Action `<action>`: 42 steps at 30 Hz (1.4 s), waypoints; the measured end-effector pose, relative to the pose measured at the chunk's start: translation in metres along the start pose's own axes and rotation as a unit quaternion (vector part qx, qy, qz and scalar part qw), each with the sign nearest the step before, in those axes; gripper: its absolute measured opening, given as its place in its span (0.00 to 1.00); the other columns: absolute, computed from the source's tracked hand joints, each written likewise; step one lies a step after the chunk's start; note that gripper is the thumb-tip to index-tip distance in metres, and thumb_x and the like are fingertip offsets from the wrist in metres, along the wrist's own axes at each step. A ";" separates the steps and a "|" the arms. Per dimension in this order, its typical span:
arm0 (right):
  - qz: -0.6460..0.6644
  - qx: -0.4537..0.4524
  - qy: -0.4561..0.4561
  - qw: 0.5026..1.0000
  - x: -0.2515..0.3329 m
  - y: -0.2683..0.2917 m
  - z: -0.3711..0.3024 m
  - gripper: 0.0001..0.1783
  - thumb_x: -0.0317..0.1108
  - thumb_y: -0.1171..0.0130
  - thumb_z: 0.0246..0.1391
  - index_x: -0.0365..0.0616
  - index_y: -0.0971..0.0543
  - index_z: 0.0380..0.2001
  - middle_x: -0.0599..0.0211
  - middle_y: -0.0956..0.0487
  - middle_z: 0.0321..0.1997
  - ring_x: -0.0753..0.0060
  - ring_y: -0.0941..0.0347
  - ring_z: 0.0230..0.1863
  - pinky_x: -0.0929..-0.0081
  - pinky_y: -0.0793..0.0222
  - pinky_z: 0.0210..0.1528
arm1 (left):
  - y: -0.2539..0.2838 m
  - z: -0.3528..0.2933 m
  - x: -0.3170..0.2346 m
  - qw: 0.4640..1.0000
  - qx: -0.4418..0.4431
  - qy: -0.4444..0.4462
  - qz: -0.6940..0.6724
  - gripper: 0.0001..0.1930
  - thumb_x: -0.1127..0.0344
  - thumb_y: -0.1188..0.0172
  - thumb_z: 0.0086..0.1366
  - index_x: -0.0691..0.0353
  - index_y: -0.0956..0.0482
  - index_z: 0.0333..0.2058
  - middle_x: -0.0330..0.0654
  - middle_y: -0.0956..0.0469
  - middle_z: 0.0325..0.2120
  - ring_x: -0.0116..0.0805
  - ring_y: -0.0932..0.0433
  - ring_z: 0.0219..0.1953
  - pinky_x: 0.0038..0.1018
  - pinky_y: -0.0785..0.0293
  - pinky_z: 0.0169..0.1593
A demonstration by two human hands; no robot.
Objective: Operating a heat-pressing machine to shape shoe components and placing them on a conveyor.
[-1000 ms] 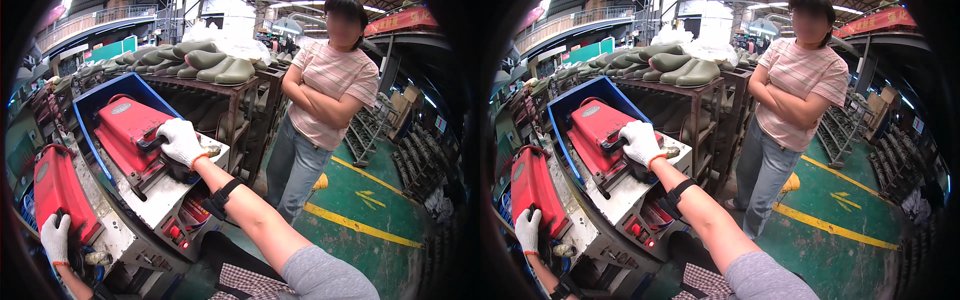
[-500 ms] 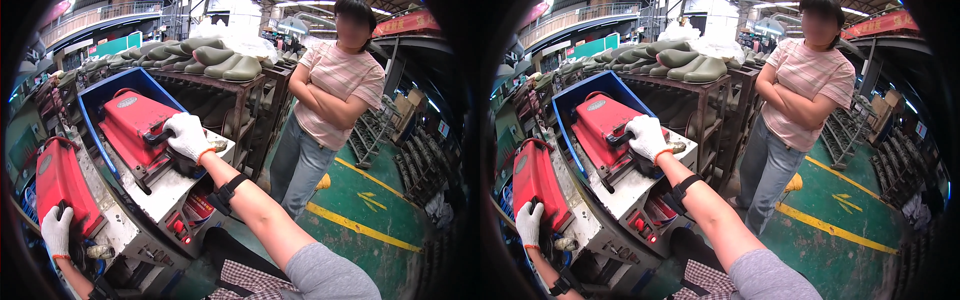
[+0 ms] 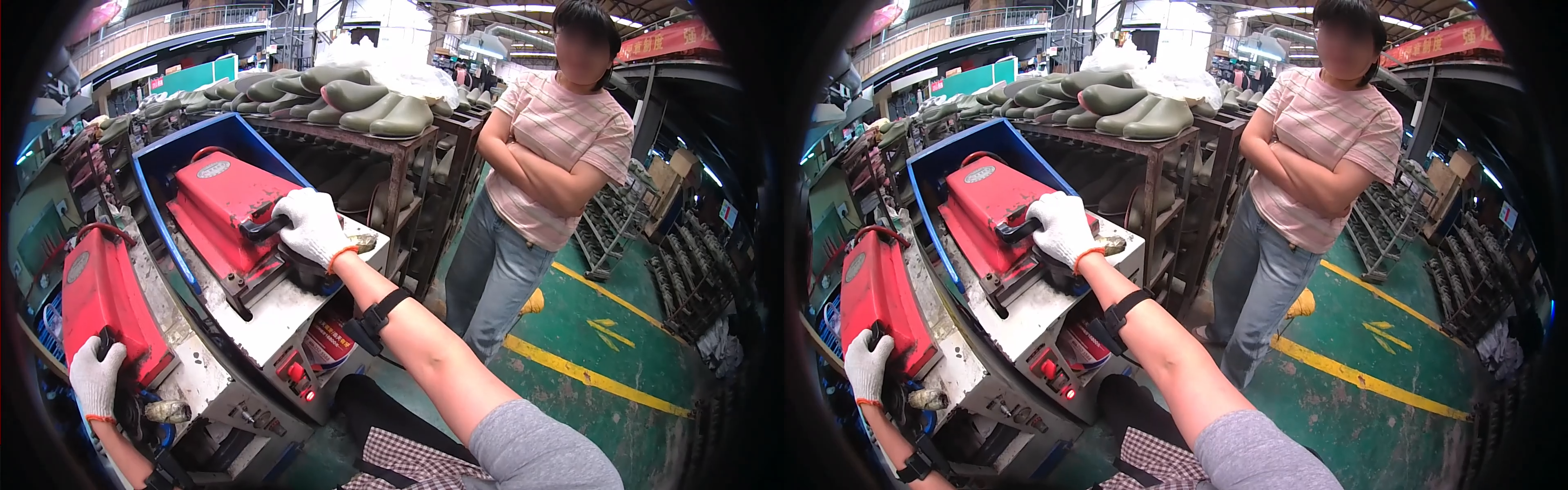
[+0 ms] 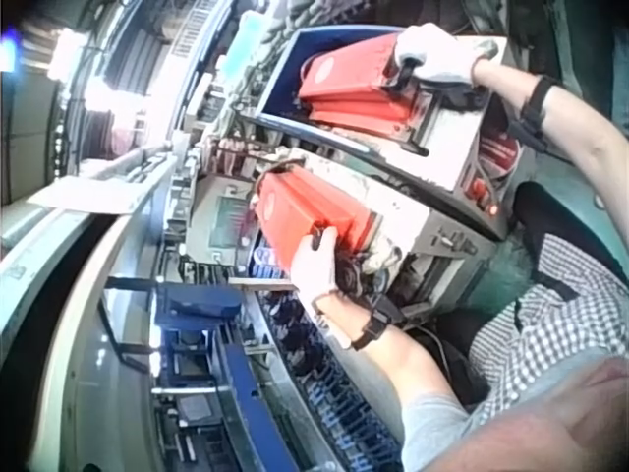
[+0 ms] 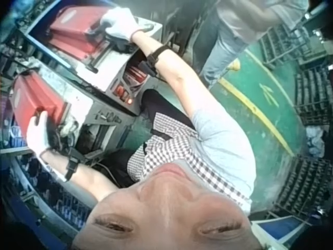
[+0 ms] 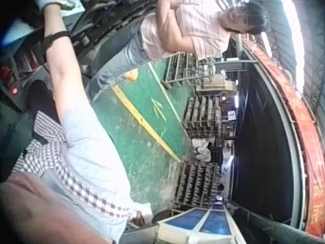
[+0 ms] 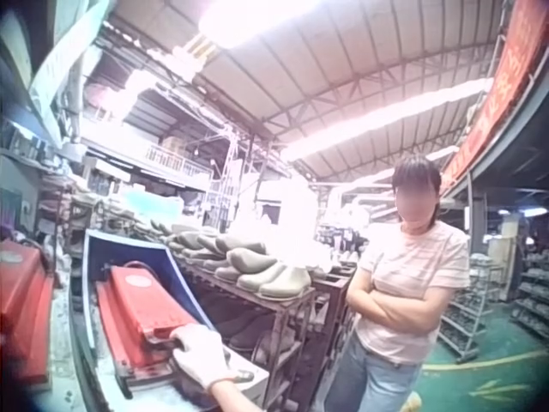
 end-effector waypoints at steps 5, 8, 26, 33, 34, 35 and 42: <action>0.008 -0.017 0.008 1.000 -0.001 0.000 0.000 0.07 0.30 0.35 0.40 0.51 0.15 0.27 0.63 0.18 0.30 0.52 0.21 0.40 0.56 0.26 0.44 | -0.001 0.001 0.002 1.000 -0.002 0.004 -0.013 0.21 0.53 0.34 0.59 0.68 0.27 0.27 0.53 0.30 0.20 0.41 0.28 0.23 0.39 0.32 0.33; 0.007 -0.018 0.008 1.000 -0.002 -0.002 0.000 0.07 0.30 0.35 0.40 0.51 0.15 0.27 0.63 0.18 0.31 0.52 0.21 0.40 0.56 0.26 0.44 | -0.002 0.002 0.005 1.000 0.007 0.010 0.006 0.21 0.53 0.34 0.60 0.69 0.27 0.27 0.53 0.30 0.20 0.40 0.28 0.24 0.39 0.32 0.34; 0.009 0.006 0.002 1.000 -0.003 -0.005 0.000 0.08 0.32 0.36 0.40 0.53 0.15 0.29 0.65 0.19 0.32 0.52 0.22 0.43 0.55 0.28 0.46 | -0.006 0.003 0.014 1.000 0.019 0.000 -0.003 0.21 0.55 0.35 0.61 0.69 0.30 0.28 0.52 0.36 0.20 0.38 0.33 0.23 0.37 0.34 0.33; -0.041 0.030 0.013 0.999 0.002 0.005 0.005 0.08 0.33 0.35 0.40 0.57 0.14 0.28 0.61 0.17 0.33 0.48 0.21 0.41 0.53 0.25 0.45 | 0.001 0.002 -0.002 0.996 0.022 -0.072 -0.039 0.21 0.51 0.35 0.63 0.67 0.21 0.34 0.57 0.24 0.26 0.53 0.22 0.30 0.40 0.28 0.38; -0.083 0.032 0.010 0.996 0.004 0.007 0.007 0.09 0.32 0.36 0.40 0.56 0.12 0.29 0.59 0.15 0.32 0.47 0.19 0.39 0.52 0.23 0.44 | 0.001 0.003 -0.001 0.993 0.036 -0.088 -0.066 0.20 0.50 0.35 0.64 0.66 0.17 0.37 0.56 0.19 0.30 0.53 0.17 0.36 0.40 0.25 0.42; -0.037 0.039 -0.003 0.999 0.008 0.010 0.007 0.12 0.31 0.37 0.43 0.53 0.10 0.33 0.56 0.14 0.32 0.49 0.17 0.39 0.56 0.21 0.45 | 0.003 0.003 -0.001 0.988 0.047 -0.123 -0.081 0.21 0.49 0.36 0.65 0.64 0.16 0.40 0.55 0.17 0.34 0.53 0.16 0.40 0.39 0.24 0.46; 0.206 0.033 0.044 0.977 0.144 -0.003 -0.041 0.19 0.28 0.39 0.59 0.42 0.19 0.54 0.58 0.19 0.48 0.64 0.22 0.51 0.64 0.28 0.58 | 0.018 0.012 0.010 0.969 0.240 -0.056 -0.016 0.28 0.38 0.41 0.69 0.62 0.15 0.41 0.42 0.18 0.24 0.34 0.17 0.30 0.32 0.24 0.40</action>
Point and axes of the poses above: each hand's wrist, its own z-axis towards the middle knuckle, its own y-axis out of the back of the hand, x = y × z, the point moved 3 cm from there along z, towards the middle knuckle
